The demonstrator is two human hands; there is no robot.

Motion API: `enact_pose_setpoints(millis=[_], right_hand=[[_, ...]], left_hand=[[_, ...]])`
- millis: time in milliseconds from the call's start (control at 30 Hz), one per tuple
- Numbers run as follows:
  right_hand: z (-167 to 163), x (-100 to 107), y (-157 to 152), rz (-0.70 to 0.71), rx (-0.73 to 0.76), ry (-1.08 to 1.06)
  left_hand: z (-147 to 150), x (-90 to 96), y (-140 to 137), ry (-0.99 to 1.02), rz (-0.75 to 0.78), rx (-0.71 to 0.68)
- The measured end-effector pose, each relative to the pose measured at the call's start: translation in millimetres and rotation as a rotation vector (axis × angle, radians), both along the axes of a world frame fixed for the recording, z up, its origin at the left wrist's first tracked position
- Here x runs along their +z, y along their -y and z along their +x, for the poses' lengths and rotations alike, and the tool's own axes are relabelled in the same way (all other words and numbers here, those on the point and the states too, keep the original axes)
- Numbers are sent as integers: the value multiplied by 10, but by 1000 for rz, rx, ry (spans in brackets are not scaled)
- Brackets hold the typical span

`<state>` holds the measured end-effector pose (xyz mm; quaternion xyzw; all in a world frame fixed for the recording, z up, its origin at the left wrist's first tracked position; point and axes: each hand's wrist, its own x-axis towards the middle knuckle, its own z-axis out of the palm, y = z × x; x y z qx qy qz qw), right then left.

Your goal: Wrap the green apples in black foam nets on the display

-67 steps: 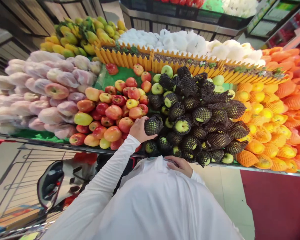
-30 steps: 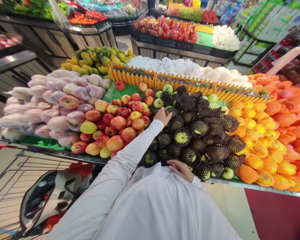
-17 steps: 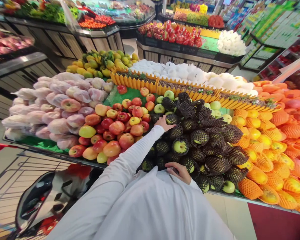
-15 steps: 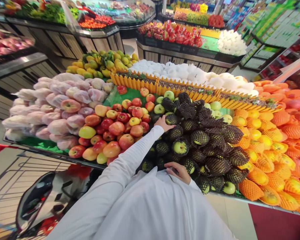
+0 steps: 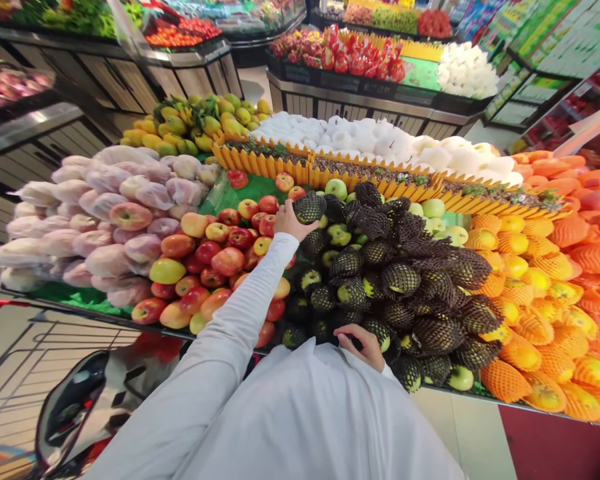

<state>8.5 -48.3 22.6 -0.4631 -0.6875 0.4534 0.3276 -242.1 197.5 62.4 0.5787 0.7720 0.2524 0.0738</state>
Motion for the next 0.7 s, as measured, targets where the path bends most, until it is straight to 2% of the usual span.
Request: enact_pose_setpoints(millis=[133, 233, 333, 467, 700], right_hand=[[-29, 0, -52, -4, 9, 18], [-42, 4, -84, 2, 8, 22], [-45, 11, -97, 7, 14, 19], [-34, 28, -78, 73, -33, 23], [27, 127, -73, 330, -376, 133]], left_hand=[[-73, -60, -57, -182, -184, -205], [-48, -102, -65, -189, -254, -282], [-32, -109, -68, -172, -262, -248], [-68, -128, -34, -132, -199, -182], [-149, -147, 157, -141, -177, -81]])
